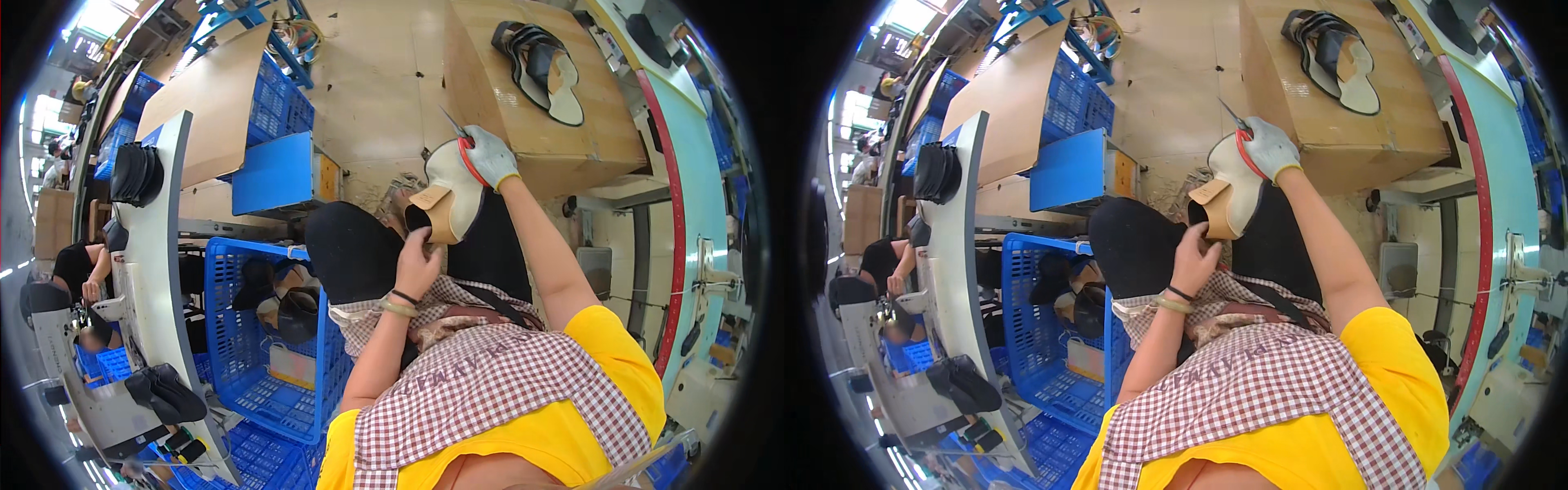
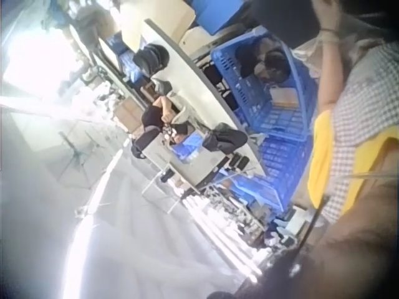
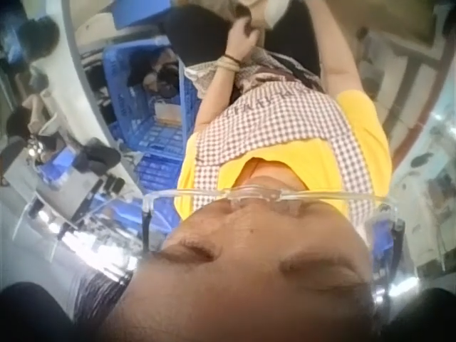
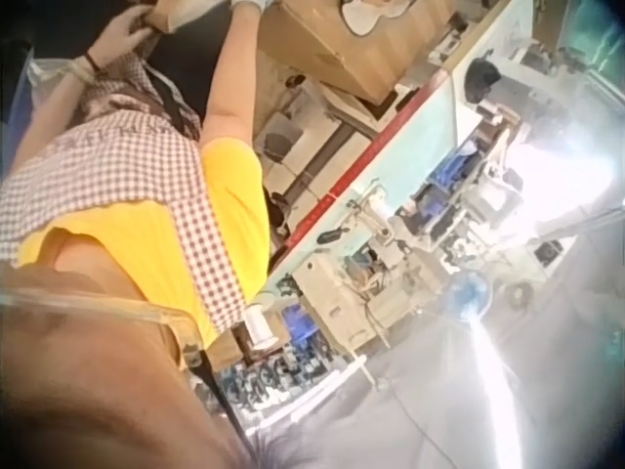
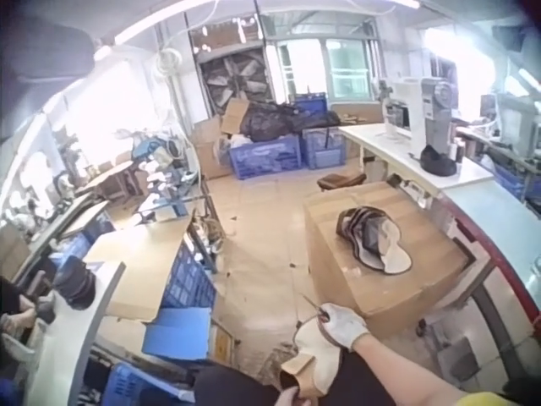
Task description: Trimming excess material from shoe components using scissors.
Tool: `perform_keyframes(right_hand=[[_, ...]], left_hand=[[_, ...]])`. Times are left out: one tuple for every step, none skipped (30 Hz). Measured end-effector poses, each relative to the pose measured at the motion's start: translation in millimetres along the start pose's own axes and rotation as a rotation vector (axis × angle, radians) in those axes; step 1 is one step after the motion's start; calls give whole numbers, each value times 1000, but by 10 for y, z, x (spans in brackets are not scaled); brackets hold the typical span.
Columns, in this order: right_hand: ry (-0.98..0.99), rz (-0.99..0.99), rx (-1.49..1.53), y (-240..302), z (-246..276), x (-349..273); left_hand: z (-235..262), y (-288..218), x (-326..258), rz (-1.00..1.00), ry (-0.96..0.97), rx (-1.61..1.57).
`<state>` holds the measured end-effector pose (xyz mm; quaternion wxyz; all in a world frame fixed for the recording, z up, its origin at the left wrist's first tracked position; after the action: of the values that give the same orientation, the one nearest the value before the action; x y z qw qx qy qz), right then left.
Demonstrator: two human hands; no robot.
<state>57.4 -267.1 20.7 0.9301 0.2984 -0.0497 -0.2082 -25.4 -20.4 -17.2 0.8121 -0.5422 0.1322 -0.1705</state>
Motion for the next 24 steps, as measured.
perform_keyframes(right_hand=[[-9, 54, 10, -8, -3, 33], [-19, 109, 21, -15, -15, 33], [9, 81, 37, 40, -21, 21], [15, 79, 38, 89, -28, 12], [15, 54, 68, 146, -28, 11], [12, 24, 95, 147, -41, 2], [10, 13, 97, 79, -54, -9], [-21, 8, 233, 10, -61, -29], [-42, 14, 372, 34, -61, -58], [-36, 14, 377, 40, -59, -131], [-91, -31, 421, 21, -44, -249], [-148, -73, 463, 28, -3, -350], [-163, -65, 345, -23, 20, -430], [-160, -66, 350, -81, 47, -517], [12, -148, 522, 17, 157, -669], [176, -236, 690, 87, 269, -818], [171, -242, 698, 98, 365, -948], [286, -248, 782, 90, 441, -1074], [402, -255, 867, 66, 503, -1184], [396, -264, 877, 55, 576, -1276], [510, -301, 906, 59, 654, -1374], [626, -337, 935, 37, 692, -1460], [690, -298, 1087, -125, 612, -1546], [688, -298, 1097, -181, 608, -1598]], left_hand=[[-59, 32, -6, 4, 8, -3], [-112, 74, 17, -50, 42, -6], [-130, 111, 35, -100, 69, -7], [-115, 158, 43, -93, 69, -6], [-81, 216, 50, -2, 100, -92], [-66, 253, 50, 89, 136, -180], [-51, 115, 56, 161, 128, -366], [-35, 36, 67, 164, 139, -363], [17, -12, 62, 186, 97, -389], [67, -64, 56, 207, 56, -414], [106, -116, 44, 285, 13, -509], [128, -187, 45, 287, 7, -505], [137, -223, 50, 307, -19, -462], [143, -255, 55, 326, -43, -419], [169, -242, 32, 334, -55, -413], [195, -242, 31, 254, -164, -188], [207, -260, 40, 166, -261, 37], [210, -282, 43, 74, -353, 261], [219, -441, 34, -51, -454, 353], [224, -523, 49, -54, -442, 359], [240, -615, 59, -206, -439, 459], [249, -685, 67, -360, -434, 557], [240, -722, 86, -399, -302, 532], [258, -691, 109, -402, -295, 539]])
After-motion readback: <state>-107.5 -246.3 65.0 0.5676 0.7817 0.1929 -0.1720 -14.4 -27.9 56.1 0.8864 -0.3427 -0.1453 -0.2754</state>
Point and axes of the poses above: each hand's wrist, its own x-axis towards the middle knuckle, its own z-axis out of the back of the hand, y = z × x, the point moved 1 cm from there along x, towards the middle knuckle
